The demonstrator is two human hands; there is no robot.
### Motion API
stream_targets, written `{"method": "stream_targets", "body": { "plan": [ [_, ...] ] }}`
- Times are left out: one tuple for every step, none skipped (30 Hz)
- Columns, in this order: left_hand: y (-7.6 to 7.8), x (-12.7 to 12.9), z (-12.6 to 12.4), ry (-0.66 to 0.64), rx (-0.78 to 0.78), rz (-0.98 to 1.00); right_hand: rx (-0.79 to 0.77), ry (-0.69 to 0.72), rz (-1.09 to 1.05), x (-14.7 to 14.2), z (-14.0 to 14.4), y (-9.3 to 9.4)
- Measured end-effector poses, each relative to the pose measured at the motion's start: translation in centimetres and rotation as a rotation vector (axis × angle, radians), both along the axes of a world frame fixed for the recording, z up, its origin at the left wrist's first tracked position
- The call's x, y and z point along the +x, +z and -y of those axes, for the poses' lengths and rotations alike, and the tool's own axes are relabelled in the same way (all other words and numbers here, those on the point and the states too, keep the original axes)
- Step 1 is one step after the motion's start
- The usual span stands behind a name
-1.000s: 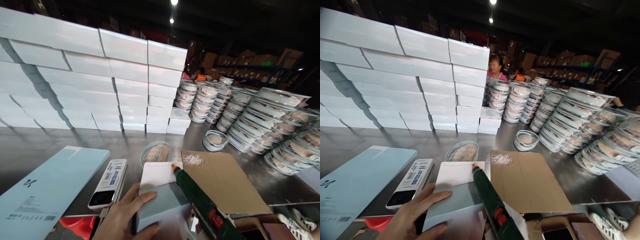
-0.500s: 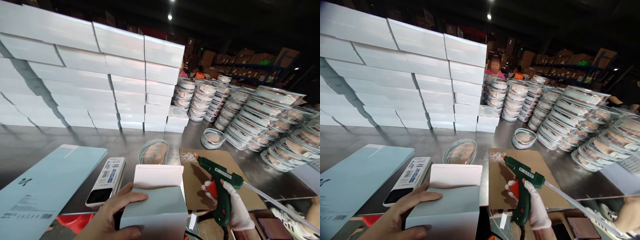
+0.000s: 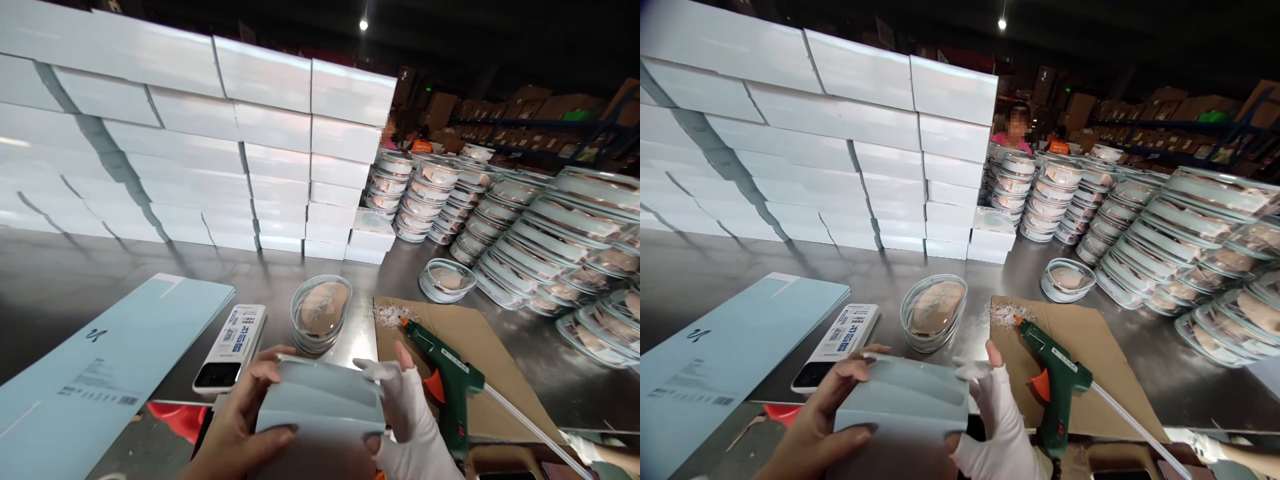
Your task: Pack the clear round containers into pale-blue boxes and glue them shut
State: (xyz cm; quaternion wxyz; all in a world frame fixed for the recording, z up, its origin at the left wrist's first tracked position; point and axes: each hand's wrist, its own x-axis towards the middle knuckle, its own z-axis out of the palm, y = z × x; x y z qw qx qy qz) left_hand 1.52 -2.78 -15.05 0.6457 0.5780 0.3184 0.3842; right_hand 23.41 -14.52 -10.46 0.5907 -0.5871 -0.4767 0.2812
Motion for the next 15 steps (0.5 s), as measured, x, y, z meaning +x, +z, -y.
{"method": "stream_targets", "body": {
  "plan": [
    [-0.2,0.2,0.2,0.038,-0.024,0.074,-0.015,0.034,0.039,0.1,0.3,-0.2],
    [-0.4,0.3,0.4,0.056,-0.015,0.125,-0.025,0.066,0.106,0.3,0.6,-0.2],
    [-0.6,0.3,0.4,0.053,0.027,0.139,-0.03,0.099,0.185,0.6,0.8,0.0],
    [-0.8,0.3,0.3,0.025,0.092,0.119,-0.03,0.129,0.26,1.0,1.0,0.3],
    [-0.8,0.2,0.1,-0.018,0.165,0.081,-0.02,0.162,0.33,1.2,1.1,0.8],
    [-0.8,0.1,-0.2,-0.064,0.229,0.04,-0.009,0.199,0.399,1.4,1.0,1.2],
    [-0.6,-0.1,-0.5,-0.103,0.28,0.005,0.006,0.233,0.455,1.4,0.8,1.7],
    [-0.4,-0.2,-0.8,-0.134,0.315,-0.018,0.021,0.261,0.484,1.5,0.6,2.0],
    [-0.1,-0.3,-1.1,-0.158,0.334,-0.031,0.025,0.291,0.498,1.6,0.4,2.3],
    [0.3,-0.5,-1.5,-0.171,0.342,-0.033,0.019,0.318,0.507,1.7,0.3,2.4],
    [0.7,-0.6,-1.9,-0.178,0.345,-0.033,-0.015,0.343,0.485,2.0,0.4,2.4],
    [1.2,-0.8,-2.3,-0.169,0.342,-0.038,-0.066,0.349,0.401,2.4,0.5,2.4],
    [1.7,-0.9,-2.7,-0.128,0.329,-0.046,-0.12,0.341,0.276,2.9,0.7,2.2],
    [2.2,-1.0,-3.1,-0.036,0.296,-0.049,-0.166,0.32,0.136,3.5,0.9,2.1],
    [2.6,-1.0,-3.4,0.089,0.227,-0.043,-0.195,0.288,0.005,4.2,1.0,2.0]
  ]
}}
